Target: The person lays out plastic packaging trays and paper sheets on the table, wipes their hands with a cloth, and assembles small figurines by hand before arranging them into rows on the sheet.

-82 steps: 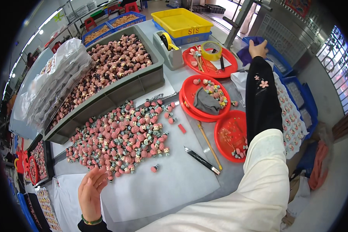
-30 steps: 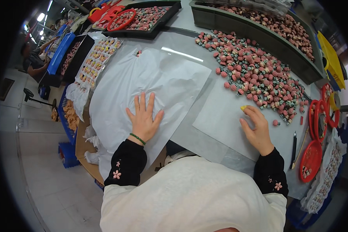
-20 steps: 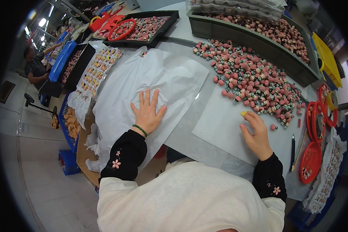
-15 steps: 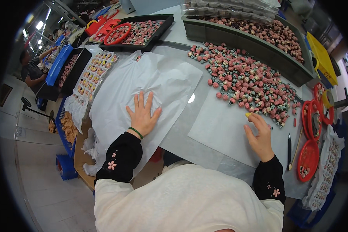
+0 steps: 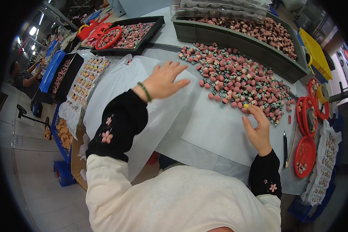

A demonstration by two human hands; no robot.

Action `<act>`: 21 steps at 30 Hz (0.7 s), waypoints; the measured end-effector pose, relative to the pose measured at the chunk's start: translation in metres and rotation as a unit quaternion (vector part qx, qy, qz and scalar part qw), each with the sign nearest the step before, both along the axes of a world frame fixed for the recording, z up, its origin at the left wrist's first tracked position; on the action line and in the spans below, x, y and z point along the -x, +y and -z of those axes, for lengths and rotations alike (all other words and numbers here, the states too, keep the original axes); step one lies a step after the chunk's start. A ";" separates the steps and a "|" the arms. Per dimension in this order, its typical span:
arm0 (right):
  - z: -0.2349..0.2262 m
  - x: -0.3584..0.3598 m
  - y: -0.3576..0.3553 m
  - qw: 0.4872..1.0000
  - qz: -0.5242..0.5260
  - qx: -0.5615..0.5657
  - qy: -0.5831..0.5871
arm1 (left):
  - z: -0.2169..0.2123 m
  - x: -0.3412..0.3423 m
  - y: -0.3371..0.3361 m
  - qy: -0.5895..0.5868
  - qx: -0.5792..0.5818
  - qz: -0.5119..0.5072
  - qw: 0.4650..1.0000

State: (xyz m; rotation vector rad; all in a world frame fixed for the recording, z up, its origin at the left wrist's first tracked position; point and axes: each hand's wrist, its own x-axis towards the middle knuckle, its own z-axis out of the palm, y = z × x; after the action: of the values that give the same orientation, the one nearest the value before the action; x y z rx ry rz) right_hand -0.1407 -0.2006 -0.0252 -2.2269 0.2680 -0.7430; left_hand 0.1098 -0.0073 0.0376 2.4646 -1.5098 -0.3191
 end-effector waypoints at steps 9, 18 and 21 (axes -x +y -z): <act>-0.006 -0.047 -0.011 0.999 -0.017 0.039 -0.014 | 0.140 -0.144 -0.132 0.158 0.337 -0.309 0.875; -0.013 -0.177 -0.085 0.975 -0.029 0.220 0.019 | 0.129 -0.119 -0.165 0.153 0.277 -0.275 0.908; 0.010 -0.235 -0.093 0.967 -0.051 0.244 0.054 | 0.148 -0.119 -0.179 0.188 0.336 -0.220 0.896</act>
State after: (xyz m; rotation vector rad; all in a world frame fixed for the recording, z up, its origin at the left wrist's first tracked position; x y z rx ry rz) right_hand 0.0943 -0.2937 -0.0355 -2.7290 0.0170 -0.6854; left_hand 0.2291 -0.1863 -0.1103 1.9486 -0.7023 -0.1372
